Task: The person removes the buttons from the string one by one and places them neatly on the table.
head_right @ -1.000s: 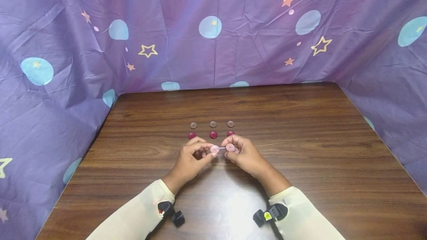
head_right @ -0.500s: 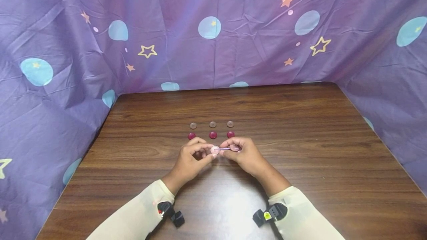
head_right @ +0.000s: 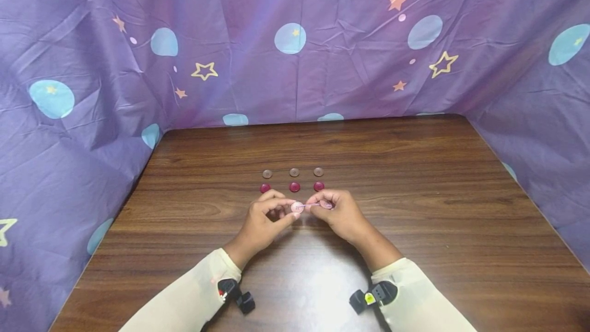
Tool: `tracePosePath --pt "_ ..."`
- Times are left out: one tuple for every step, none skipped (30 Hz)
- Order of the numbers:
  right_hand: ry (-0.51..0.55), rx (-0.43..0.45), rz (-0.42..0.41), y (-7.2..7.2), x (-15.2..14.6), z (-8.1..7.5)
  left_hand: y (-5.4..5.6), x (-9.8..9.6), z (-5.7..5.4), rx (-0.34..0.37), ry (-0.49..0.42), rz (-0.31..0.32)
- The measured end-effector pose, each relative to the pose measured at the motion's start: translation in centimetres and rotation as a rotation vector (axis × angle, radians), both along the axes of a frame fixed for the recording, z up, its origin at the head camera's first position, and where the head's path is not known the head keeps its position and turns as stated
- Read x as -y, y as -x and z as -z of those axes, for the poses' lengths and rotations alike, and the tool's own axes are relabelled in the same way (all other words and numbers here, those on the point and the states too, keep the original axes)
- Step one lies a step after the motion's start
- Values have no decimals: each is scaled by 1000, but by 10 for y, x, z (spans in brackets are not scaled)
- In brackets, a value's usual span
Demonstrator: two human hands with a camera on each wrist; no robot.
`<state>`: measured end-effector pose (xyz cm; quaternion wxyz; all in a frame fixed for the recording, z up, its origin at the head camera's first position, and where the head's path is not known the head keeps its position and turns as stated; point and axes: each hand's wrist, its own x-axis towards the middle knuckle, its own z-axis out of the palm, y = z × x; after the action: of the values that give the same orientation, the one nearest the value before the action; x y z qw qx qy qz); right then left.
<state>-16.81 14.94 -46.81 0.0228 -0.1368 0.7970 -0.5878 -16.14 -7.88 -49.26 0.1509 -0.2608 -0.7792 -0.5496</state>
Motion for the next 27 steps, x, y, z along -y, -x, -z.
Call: tracePosePath --pt "2 1 3 0 0 0 0 0 0 0 -1 0" --pt "5 4 6 0 0 -1 0 0 0 0 -3 0" --pt "8 9 9 0 -1 -1 0 0 0 0 -6 1" --pt "11 14 12 0 -1 -2 0 0 0 -1 -8 1" --pt "15 20 15 -1 -2 -2 0 0 0 0 -10 3" --pt "20 26 17 -1 -2 -2 0 0 0 3 -11 5" --pt "26 30 19 -1 -2 -2 -1 0 0 6 -13 6" --pt "30 32 20 -1 -2 -3 -1 0 1 9 -14 9" --pt "34 33 23 -2 -3 -3 -1 0 1 13 -14 9" --pt "39 32 24 -2 -3 -4 -1 0 2 16 -13 10" --pt "44 31 26 -2 -3 -4 -1 0 2 21 -11 10" --pt "49 30 27 -2 -3 -4 -1 1 2 24 -9 8" --pt "55 27 29 -2 -3 -4 -1 1 2 25 -7 5" --pt "60 23 30 -3 -3 -5 -1 1 2 26 -5 2" --pt "65 21 33 -2 -3 -4 -1 1 2 26 -3 -1" --pt "69 18 35 -2 -3 -5 -1 1 2 21 -2 -2" --pt "73 16 39 -1 -3 -4 -1 1 2 20 -2 -3" --pt "76 14 45 -1 -3 -4 -1 1 1 19 -3 -3" --pt "80 12 50 -1 -3 -5 -1 1 1 18 -3 -3" --pt "83 10 55 -2 -3 -5 -1 1 1 18 -5 -1" --pt "90 14 60 -2 -3 -6 -1 1 1 19 -7 1" --pt "99 15 66 -2 -3 -6 -1 2 1 19 -9 3" --pt "108 18 71 -2 -3 -7 -1 2 0 22 -12 4" --pt "119 20 75 -2 -3 -7 -1 2 0 22 -14 5" --pt "132 22 77 -3 -3 -8 -1 2 0 20 -18 5" --pt "145 22 79 -3 -3 -8 -1 2 0 17 -21 6" --pt "160 21 82 -3 -3 -9 -1 1 1 13 -24 6"
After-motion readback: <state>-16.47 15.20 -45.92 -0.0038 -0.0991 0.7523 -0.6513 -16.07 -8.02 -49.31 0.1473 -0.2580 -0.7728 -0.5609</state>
